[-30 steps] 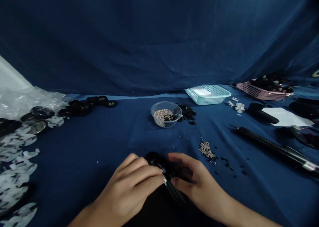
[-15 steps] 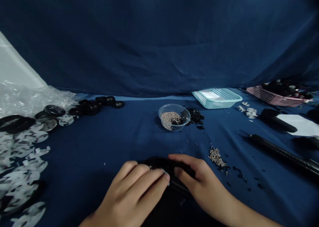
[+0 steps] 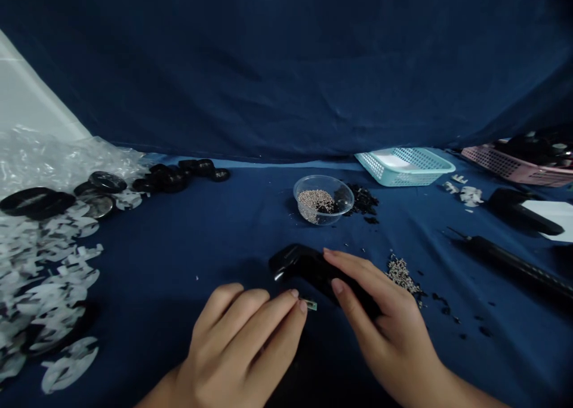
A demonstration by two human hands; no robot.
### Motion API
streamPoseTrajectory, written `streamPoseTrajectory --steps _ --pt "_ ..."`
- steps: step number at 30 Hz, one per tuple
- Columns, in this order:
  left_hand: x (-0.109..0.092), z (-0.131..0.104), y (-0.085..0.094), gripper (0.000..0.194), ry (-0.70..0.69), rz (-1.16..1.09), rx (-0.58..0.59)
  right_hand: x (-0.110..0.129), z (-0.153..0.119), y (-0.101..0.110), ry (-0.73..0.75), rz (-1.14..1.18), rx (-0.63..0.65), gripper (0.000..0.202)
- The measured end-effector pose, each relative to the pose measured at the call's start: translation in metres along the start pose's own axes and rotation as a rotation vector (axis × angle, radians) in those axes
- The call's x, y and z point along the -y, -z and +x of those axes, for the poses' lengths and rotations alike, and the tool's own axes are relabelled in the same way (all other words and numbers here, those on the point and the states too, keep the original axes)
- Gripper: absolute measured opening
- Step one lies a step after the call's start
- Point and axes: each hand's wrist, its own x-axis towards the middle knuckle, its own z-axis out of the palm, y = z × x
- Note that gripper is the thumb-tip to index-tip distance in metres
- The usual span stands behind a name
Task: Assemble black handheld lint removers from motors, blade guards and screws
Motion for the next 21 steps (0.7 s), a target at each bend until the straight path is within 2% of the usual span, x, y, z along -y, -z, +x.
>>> streamPoseTrajectory --steps 6,10,15,21 --pt "-0.007 -0.004 -0.006 0.025 0.096 0.039 -0.113 0.009 0.0 0.001 -0.144 0.149 0.115 0.027" --pt "-0.007 -0.006 -0.006 0.032 0.058 0.062 -0.099 0.011 -0.002 0.0 -0.153 0.203 0.17 0.028" --pt "-0.007 -0.005 -0.003 0.027 0.068 0.042 -0.07 0.012 -0.003 -0.002 -0.182 0.205 0.155 0.027" --pt "-0.01 -0.003 -0.005 0.024 0.105 -0.014 -0.093 0.0 0.002 0.005 -0.377 0.216 0.116 0.029"
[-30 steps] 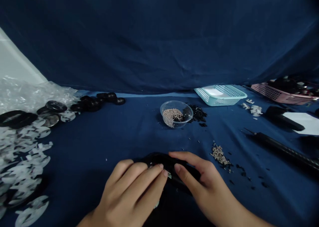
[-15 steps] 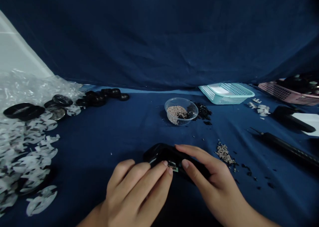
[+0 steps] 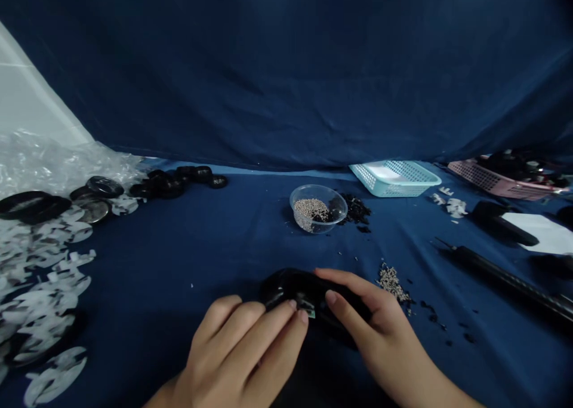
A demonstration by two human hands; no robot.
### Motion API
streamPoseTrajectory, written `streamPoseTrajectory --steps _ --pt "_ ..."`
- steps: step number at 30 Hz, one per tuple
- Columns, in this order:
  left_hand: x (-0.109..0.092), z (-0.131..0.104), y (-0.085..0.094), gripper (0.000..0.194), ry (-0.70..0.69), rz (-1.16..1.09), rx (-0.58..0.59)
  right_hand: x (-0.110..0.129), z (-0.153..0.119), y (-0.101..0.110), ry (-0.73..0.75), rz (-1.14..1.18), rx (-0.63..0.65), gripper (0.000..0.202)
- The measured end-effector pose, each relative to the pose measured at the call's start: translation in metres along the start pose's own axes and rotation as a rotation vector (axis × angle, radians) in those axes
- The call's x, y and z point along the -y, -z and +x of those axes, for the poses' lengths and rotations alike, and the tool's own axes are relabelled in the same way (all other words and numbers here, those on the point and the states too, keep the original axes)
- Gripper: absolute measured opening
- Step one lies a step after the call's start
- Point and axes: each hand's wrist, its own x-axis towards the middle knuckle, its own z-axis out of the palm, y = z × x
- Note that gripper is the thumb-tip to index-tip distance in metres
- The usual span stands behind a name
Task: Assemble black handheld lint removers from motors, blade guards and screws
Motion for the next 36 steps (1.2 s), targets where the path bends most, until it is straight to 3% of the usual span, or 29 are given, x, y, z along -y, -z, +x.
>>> streamPoseTrajectory --steps 4,8,15,22,28,36 --pt "0.001 0.002 -0.001 0.029 -0.075 -0.009 0.018 -0.006 0.006 0.011 -0.115 0.024 -0.035 0.034" --pt "0.002 0.001 0.001 0.03 -0.053 -0.055 0.042 -0.003 0.0 0.011 -0.151 0.055 0.01 0.035" --pt "-0.002 0.0 -0.001 0.028 -0.028 -0.018 0.023 -0.001 -0.018 0.002 -0.081 -0.013 0.053 0.033" --pt "0.0 0.0 0.001 0.028 -0.022 -0.039 0.059 0.002 -0.022 0.0 0.141 -0.034 0.046 0.031" --pt "0.003 0.011 0.026 0.036 -0.139 0.022 0.367 0.005 -0.022 0.0 0.155 -0.035 0.054 0.031" --pt "0.004 0.005 0.031 0.039 -0.165 0.043 0.388 0.003 -0.023 0.002 0.235 -0.079 0.077 0.034"
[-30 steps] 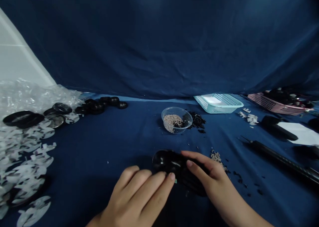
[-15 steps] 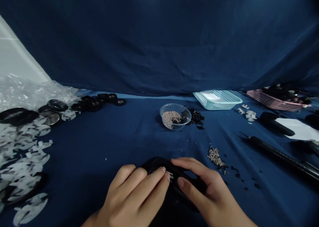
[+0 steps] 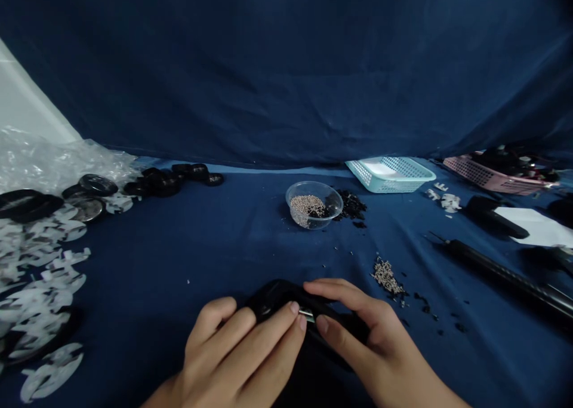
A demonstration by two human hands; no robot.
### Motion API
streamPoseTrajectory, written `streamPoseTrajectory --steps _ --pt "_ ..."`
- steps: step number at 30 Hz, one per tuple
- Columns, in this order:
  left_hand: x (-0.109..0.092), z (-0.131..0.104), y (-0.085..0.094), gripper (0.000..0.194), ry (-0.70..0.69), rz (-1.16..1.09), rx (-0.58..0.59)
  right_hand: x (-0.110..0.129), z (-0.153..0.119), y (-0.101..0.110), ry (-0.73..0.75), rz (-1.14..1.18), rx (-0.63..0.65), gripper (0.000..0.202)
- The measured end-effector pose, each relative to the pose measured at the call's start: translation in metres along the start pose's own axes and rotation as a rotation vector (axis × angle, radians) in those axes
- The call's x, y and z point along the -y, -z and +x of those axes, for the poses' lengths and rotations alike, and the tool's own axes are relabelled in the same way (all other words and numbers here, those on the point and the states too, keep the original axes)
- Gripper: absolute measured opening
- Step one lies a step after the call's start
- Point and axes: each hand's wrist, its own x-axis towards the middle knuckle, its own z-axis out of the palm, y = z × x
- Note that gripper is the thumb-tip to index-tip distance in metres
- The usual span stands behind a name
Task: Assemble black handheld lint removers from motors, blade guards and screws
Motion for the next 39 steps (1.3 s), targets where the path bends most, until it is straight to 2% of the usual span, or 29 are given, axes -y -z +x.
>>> streamPoseTrajectory --steps 4,8,11,15,19,22,25,27,34,39 --pt "-0.001 0.002 -0.003 0.042 0.008 -0.005 0.003 -0.006 -0.002 0.001 0.013 -0.036 0.021 0.034" --pt "-0.001 0.007 -0.005 0.037 0.063 -0.001 -0.047 -0.011 -0.002 0.002 -0.026 -0.065 0.025 0.034" --pt "-0.002 0.007 -0.005 0.037 0.046 -0.009 -0.062 -0.013 -0.003 0.003 -0.032 -0.1 0.012 0.034" --pt "-0.002 0.004 -0.001 0.037 0.032 -0.012 -0.029 -0.011 -0.002 0.004 0.003 -0.13 -0.019 0.034" --pt "-0.001 0.005 -0.002 0.038 0.035 0.008 -0.048 -0.006 -0.001 0.004 0.08 -0.167 -0.024 0.034" --pt "-0.003 0.008 -0.01 0.035 0.048 0.003 -0.118 -0.005 -0.002 0.002 0.088 -0.197 -0.051 0.034" --pt "-0.008 0.009 -0.024 0.028 0.146 -0.022 -0.323 -0.004 0.0 -0.002 0.059 -0.161 -0.073 0.034" --pt "-0.01 0.009 -0.03 0.025 0.19 -0.032 -0.393 -0.002 0.002 -0.005 0.017 -0.108 -0.084 0.032" --pt "-0.006 0.012 -0.024 0.023 0.082 0.03 -0.278 0.008 0.01 -0.013 -0.1 0.009 -0.124 0.022" --pt "-0.004 0.011 -0.026 0.021 0.062 0.029 -0.28 0.015 0.013 -0.015 -0.126 0.017 -0.133 0.021"
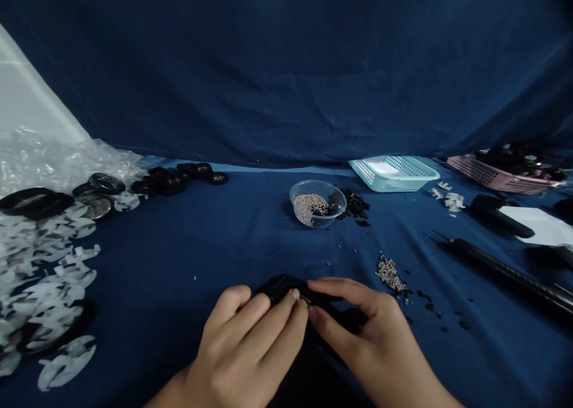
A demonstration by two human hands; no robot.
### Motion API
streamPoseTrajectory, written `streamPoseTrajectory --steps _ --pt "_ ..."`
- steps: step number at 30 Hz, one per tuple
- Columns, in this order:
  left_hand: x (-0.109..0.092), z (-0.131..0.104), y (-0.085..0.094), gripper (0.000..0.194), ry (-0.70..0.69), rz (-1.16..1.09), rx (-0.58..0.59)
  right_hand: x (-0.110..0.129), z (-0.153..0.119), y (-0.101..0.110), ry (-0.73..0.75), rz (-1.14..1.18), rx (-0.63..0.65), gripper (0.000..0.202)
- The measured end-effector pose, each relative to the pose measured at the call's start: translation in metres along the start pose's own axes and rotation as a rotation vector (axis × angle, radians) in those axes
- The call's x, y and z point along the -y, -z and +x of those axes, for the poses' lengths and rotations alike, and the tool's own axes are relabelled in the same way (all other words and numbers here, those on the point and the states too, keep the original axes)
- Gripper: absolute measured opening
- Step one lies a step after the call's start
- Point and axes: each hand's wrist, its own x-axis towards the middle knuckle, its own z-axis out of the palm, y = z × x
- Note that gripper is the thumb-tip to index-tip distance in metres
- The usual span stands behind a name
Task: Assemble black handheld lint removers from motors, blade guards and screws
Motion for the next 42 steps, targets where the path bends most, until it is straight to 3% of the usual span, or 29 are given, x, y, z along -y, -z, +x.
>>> streamPoseTrajectory --steps 17,33,42 --pt "0.007 0.0041 0.0037 0.011 -0.056 -0.087 -0.023 0.0016 -0.0059 -0.0024 0.106 -0.089 -0.04 0.025" --pt "0.0078 0.0026 -0.0009 0.012 -0.096 -0.016 -0.066 0.0022 -0.0093 -0.001 0.25 -0.199 -0.086 0.028" --pt "0.0097 0.0023 -0.0003 0.015 -0.127 -0.008 -0.026 0.0042 -0.0082 -0.0031 0.214 -0.167 -0.113 0.022"
